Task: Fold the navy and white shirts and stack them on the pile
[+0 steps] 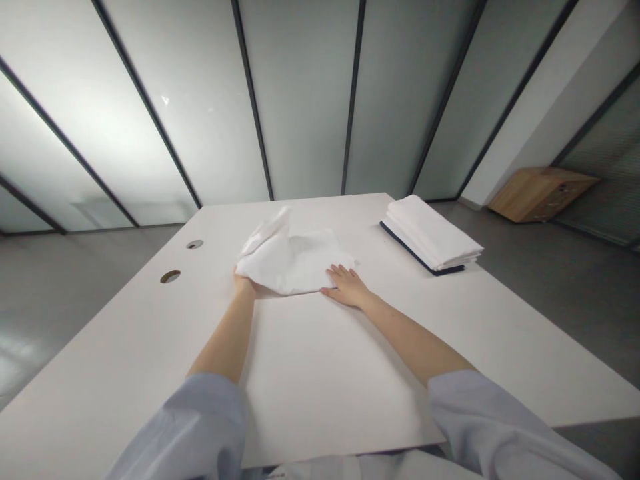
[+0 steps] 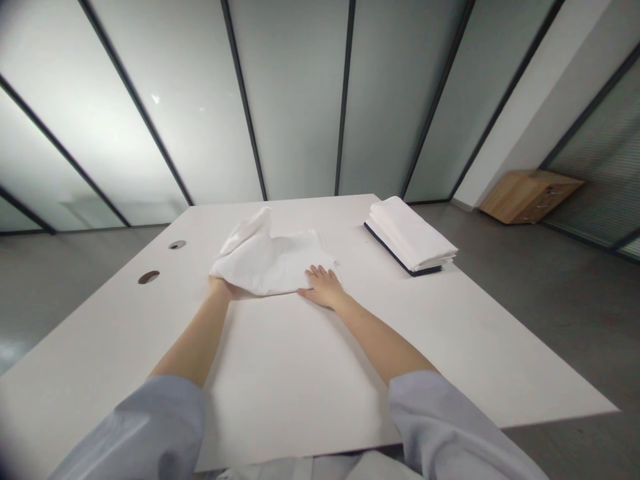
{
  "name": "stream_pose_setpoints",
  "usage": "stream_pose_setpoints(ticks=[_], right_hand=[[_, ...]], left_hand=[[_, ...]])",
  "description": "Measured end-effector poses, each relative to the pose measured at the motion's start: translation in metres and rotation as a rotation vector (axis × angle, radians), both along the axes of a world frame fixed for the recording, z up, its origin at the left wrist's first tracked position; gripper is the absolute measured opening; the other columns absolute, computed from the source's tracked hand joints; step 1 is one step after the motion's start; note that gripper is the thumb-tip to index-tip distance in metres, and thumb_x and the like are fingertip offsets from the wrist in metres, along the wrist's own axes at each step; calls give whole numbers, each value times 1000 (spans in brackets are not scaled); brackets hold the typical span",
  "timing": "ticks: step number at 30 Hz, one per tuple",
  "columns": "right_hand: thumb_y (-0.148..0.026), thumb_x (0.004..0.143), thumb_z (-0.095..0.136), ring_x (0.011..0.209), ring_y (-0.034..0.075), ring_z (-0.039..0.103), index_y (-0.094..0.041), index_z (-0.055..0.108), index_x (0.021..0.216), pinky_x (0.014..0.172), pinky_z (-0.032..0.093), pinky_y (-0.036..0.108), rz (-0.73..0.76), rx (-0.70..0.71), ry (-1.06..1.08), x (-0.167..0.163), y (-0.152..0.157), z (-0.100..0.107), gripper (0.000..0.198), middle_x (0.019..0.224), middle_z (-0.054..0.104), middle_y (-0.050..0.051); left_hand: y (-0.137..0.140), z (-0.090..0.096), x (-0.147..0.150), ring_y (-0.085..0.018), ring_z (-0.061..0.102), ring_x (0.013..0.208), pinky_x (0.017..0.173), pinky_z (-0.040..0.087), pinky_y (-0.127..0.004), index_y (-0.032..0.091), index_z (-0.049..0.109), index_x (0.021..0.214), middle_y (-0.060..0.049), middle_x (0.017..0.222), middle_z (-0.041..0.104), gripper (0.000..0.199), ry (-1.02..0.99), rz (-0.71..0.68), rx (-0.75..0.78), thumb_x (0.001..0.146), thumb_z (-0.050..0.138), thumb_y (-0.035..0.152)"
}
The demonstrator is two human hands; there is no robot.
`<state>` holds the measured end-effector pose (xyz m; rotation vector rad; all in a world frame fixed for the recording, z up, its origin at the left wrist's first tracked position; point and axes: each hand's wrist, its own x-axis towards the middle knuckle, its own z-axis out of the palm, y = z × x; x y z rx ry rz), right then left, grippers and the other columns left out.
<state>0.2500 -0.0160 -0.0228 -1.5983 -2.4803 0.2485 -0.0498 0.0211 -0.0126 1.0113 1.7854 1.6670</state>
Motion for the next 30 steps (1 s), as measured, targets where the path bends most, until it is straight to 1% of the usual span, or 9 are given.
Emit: stream_pose_setpoints(ticks=[4,7,9,12,14,17,20,27,30], right_hand=[[-64,87,49,130,37,43,-19,56,129,103,33,53,-116,90,-30,-4,-4,10,63,142,49,20],[-67,85,49,112,37,56,-18,69,107,96,37,50,-133,129,-42,-2,-7,22,57,118,64,21],[-66,88,44,101,33,62,-19,72,95,91,40,44,-124,104,4,1,-6,29,54,102,70,17],[-56,92,44,86,26,66,-22,72,97,80,43,35,-179,42,107,8,-2,32,44,87,72,10],[-45,92,48,89,25,65,-22,69,106,79,43,34,-243,81,112,14,3,30,35,92,72,9],[-37,89,52,107,29,59,-18,62,119,88,41,38,-381,176,68,26,10,25,38,116,66,15],[-40,86,54,112,35,54,-12,60,121,90,40,46,-497,130,26,35,16,21,46,123,59,22],[-25,87,47,107,35,55,-14,66,113,88,40,47,-530,94,19,38,25,14,34,112,65,20],[-22,90,41,108,32,54,-16,64,114,89,40,45,-536,190,106,35,25,13,34,115,64,18]], left_hand=[[-4,7,-46,-23,60,101,84,50,-42,18,47,119,-9,100,61,40,-83,286,-36,87,24,19],[-10,9,-51,-25,50,121,104,38,-44,15,45,124,-14,121,56,41,110,462,12,85,35,22],[-15,8,-35,-26,51,120,105,37,-43,14,50,121,-15,122,58,39,366,354,11,84,42,25],[-22,3,5,-28,58,112,100,41,-45,19,59,111,-13,113,65,33,765,-102,-136,87,46,37],[-27,-1,30,-33,53,120,104,35,-51,21,61,114,-15,123,62,44,994,-260,-266,86,49,52],[-34,-4,49,-39,40,133,110,24,-58,16,54,129,-21,142,48,71,1151,-322,-396,82,45,68],[-36,-3,51,-40,32,139,111,22,-58,12,46,138,-24,149,38,84,1181,-368,-442,82,39,73],[-36,-2,48,-39,33,139,111,25,-55,14,45,139,-22,149,40,81,1189,-369,-425,83,40,71],[-35,-3,51,-38,32,140,112,23,-55,14,42,141,-21,150,39,77,1171,-376,-395,84,44,66]])
